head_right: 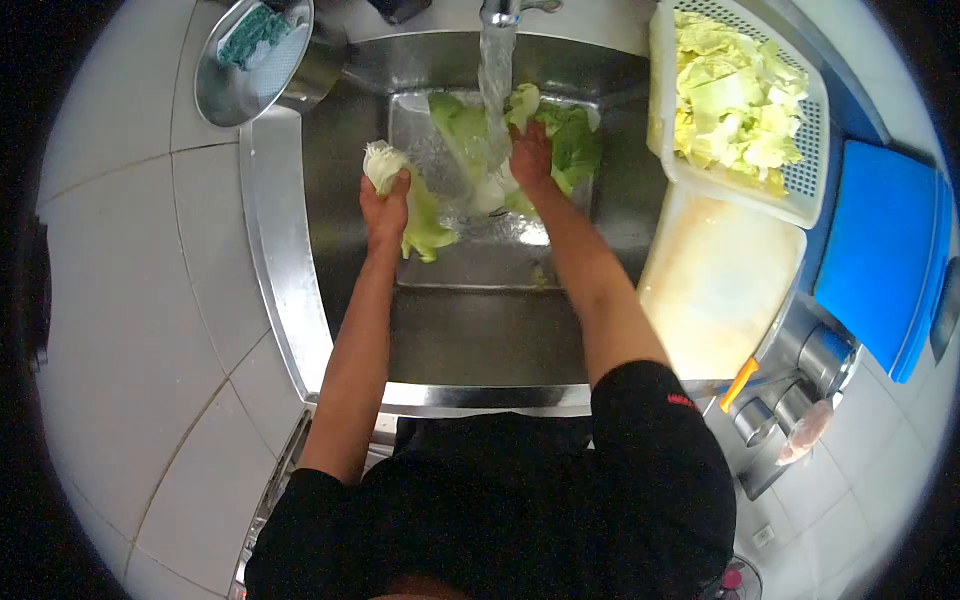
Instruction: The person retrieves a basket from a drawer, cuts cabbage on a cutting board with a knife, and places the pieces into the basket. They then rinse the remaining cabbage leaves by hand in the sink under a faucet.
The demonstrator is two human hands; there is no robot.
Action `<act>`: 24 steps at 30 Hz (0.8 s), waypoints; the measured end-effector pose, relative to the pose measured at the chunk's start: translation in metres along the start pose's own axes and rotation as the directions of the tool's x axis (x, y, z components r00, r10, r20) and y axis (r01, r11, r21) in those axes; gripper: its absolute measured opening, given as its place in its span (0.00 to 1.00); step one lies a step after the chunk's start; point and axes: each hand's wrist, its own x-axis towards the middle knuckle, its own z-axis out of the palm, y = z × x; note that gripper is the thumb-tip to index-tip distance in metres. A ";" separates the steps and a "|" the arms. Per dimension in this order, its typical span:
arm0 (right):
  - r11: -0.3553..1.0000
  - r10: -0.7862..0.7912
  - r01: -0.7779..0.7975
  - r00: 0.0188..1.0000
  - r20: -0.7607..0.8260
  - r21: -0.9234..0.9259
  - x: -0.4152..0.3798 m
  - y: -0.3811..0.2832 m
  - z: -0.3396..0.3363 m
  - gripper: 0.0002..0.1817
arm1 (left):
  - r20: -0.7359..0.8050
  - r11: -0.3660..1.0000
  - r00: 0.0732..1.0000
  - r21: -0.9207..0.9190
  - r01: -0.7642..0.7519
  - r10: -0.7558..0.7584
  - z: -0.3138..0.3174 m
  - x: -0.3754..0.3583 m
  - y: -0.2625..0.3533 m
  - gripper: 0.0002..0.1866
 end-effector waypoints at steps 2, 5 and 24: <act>0.992 -0.086 0.073 0.988 0.127 0.104 0.017 0.008 -0.002 0.23 | 0.026 0.998 1.000 0.064 0.001 -0.002 -0.014 -0.008 0.010 0.20; 0.990 -0.010 -0.043 0.931 0.366 0.138 0.057 0.055 -0.015 0.27 | -0.041 0.995 0.999 -0.095 -0.003 -0.001 -0.028 -0.013 0.014 0.20; 0.649 -0.069 0.007 0.996 -0.049 -0.761 -0.062 -0.310 0.026 0.17 | 0.517 0.773 0.749 -0.234 0.589 -0.414 0.113 0.011 -0.004 0.43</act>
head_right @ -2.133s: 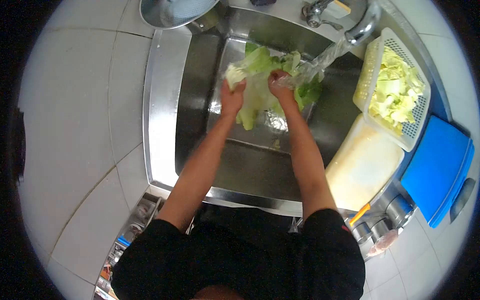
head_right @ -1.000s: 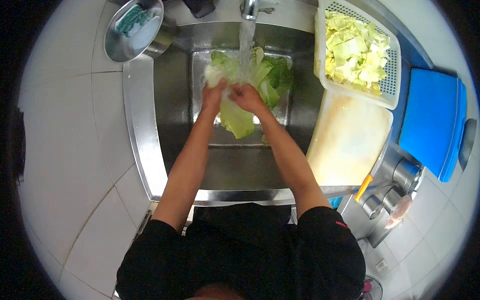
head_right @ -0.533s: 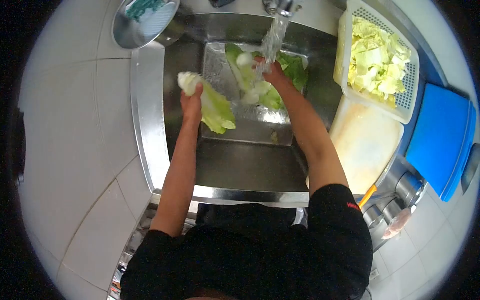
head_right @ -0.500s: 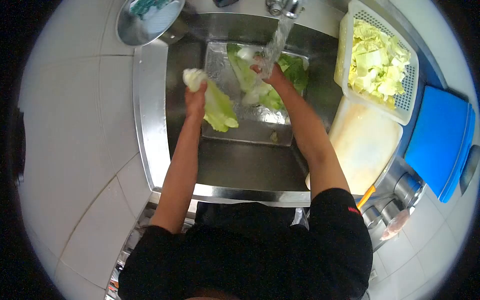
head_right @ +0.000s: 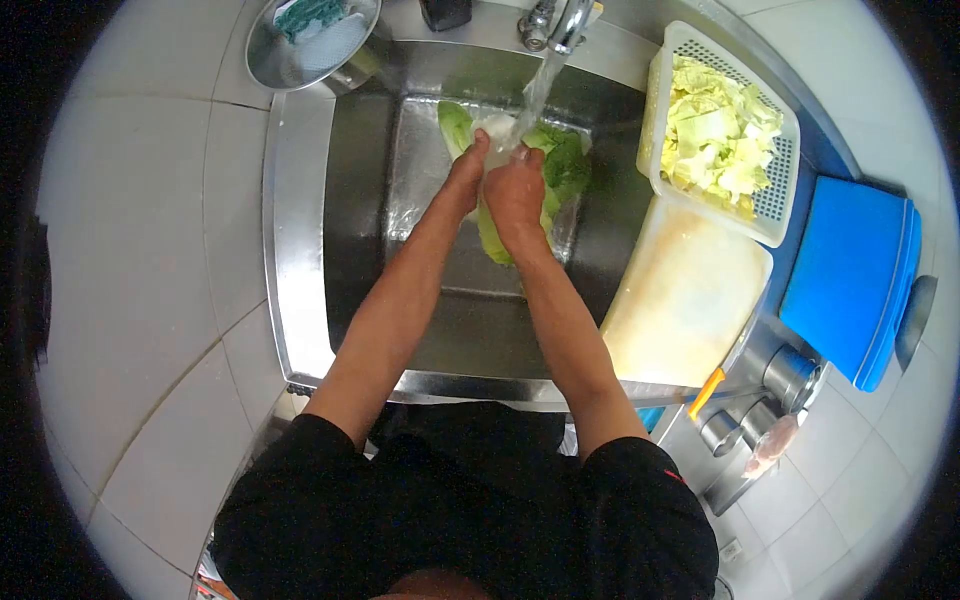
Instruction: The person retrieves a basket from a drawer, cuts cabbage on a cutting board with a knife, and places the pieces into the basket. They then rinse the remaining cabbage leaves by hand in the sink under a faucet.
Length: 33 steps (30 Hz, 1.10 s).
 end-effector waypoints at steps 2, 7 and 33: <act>0.998 -0.061 0.061 0.996 -0.061 0.004 0.006 0.003 -0.020 0.18 | -0.072 1.000 0.997 0.024 0.001 0.001 0.005 -0.008 0.003 0.41; 0.998 -0.045 0.035 0.970 0.240 0.048 0.000 0.007 0.001 0.18 | -0.101 0.995 0.994 0.093 0.044 -0.035 0.007 -0.023 0.015 0.46; 0.945 -0.011 -0.097 0.945 0.327 0.313 0.003 0.017 -0.050 0.31 | 0.187 0.987 0.982 -0.158 -0.012 0.042 -0.008 -0.046 0.037 0.32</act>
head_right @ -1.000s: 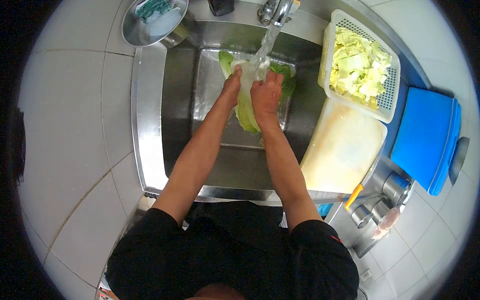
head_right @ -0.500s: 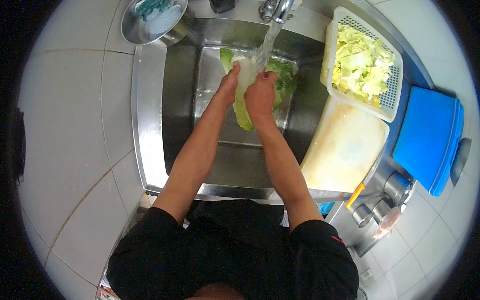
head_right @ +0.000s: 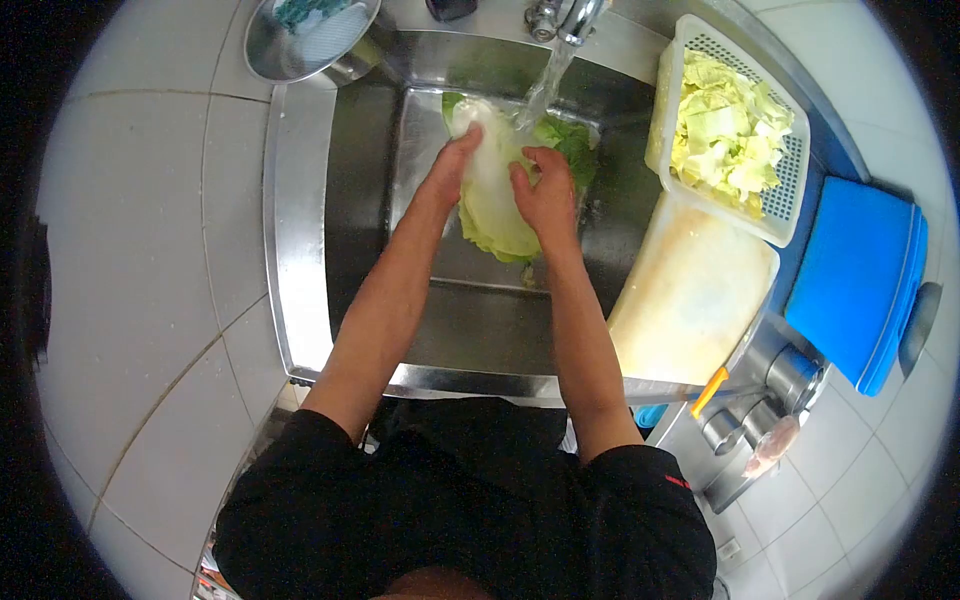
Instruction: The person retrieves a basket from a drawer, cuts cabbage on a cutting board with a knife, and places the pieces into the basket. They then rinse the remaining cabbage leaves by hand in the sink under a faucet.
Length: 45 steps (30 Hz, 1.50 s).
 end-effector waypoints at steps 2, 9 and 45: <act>0.987 -0.064 0.044 0.990 -0.125 -0.155 -0.010 0.012 0.009 0.30 | -0.041 1.000 0.999 0.020 0.013 -0.012 0.015 0.007 0.003 0.30; 0.971 0.117 -0.115 0.993 0.000 0.208 -0.006 0.037 -0.005 0.35 | -0.033 0.903 0.994 0.423 -0.078 0.102 0.072 0.002 0.027 0.27; 0.998 0.062 -0.059 0.932 0.356 -0.018 0.080 0.076 0.067 0.36 | -0.354 0.755 0.739 0.577 -0.310 0.573 -0.044 -0.105 0.052 0.22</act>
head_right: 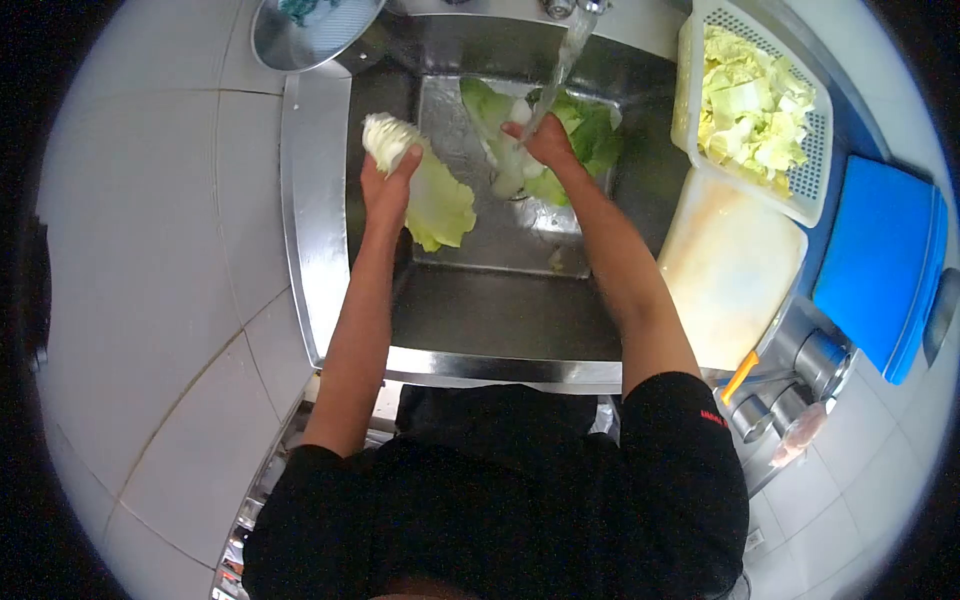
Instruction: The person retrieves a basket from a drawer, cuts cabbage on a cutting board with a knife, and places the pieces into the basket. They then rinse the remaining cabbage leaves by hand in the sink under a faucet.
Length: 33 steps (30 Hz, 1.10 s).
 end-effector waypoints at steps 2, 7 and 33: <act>0.985 -0.066 0.025 0.969 -0.239 -0.170 -0.008 -0.019 -0.013 0.38 | 0.022 0.998 1.000 0.056 0.015 -0.016 0.015 0.020 -0.003 0.24; 0.991 0.083 -0.083 0.997 0.004 0.103 -0.050 -0.093 -0.049 0.38 | 0.181 0.971 0.984 0.237 -0.038 -0.006 0.065 0.058 -0.001 0.28; 0.731 0.352 0.224 0.686 -0.637 0.645 -0.199 -0.050 -0.051 0.09 | 0.706 0.692 0.699 -0.448 0.567 -0.115 0.168 0.048 0.008 0.21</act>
